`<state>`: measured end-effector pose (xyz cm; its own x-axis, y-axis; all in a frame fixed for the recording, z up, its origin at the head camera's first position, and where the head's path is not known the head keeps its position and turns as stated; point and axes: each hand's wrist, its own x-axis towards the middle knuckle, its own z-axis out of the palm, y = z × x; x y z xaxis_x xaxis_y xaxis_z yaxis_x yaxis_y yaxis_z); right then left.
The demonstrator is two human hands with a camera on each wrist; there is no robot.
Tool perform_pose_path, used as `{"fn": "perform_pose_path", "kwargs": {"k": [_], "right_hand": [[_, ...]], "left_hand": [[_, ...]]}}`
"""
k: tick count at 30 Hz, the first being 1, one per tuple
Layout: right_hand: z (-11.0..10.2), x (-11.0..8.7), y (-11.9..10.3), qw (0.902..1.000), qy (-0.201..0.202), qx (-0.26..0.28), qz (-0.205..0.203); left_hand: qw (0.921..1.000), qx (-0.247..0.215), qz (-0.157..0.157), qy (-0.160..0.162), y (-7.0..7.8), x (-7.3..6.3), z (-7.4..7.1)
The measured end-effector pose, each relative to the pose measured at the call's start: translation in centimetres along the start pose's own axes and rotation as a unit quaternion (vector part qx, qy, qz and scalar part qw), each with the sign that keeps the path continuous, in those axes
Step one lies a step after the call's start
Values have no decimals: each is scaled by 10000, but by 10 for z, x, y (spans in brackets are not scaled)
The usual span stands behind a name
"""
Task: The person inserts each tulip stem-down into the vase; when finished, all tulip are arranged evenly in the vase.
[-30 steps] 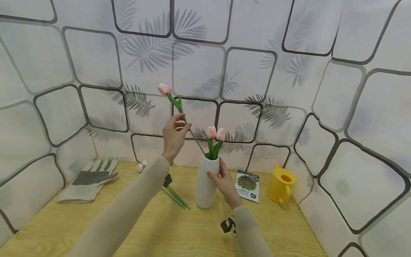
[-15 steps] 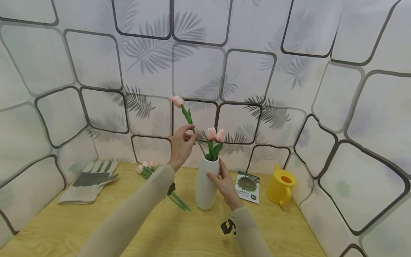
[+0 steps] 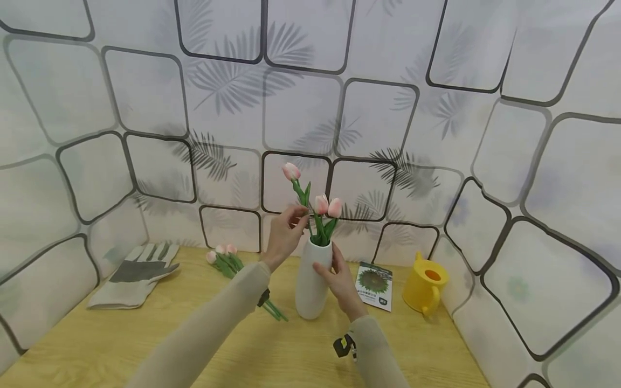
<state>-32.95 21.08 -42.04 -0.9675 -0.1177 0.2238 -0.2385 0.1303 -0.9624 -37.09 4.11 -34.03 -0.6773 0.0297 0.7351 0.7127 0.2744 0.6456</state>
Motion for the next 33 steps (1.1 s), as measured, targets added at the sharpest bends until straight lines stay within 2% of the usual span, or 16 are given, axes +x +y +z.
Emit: {"fn": "perform_pose_path", "kwargs": {"k": [7,15,25,30,33], "right_hand": [[-1,1,0,10000,-60,52,14],[0,-1,-3,9999,-103,29,55],[-2,3,2,10000,-21,20,36],[-2,2,3,10000,-45,39,12],[-2,2,4,10000,-50,58,-3]], "left_hand": [[9997,178,138,-76,-4,-10,8],[9994,223,-117,-223,-8,-15,13],[9991,231,-191,-304,-9,-16,14],[9984,43,-327,-459,-9,-18,13],[9983,-86,-404,-406,-8,-17,12]]}}
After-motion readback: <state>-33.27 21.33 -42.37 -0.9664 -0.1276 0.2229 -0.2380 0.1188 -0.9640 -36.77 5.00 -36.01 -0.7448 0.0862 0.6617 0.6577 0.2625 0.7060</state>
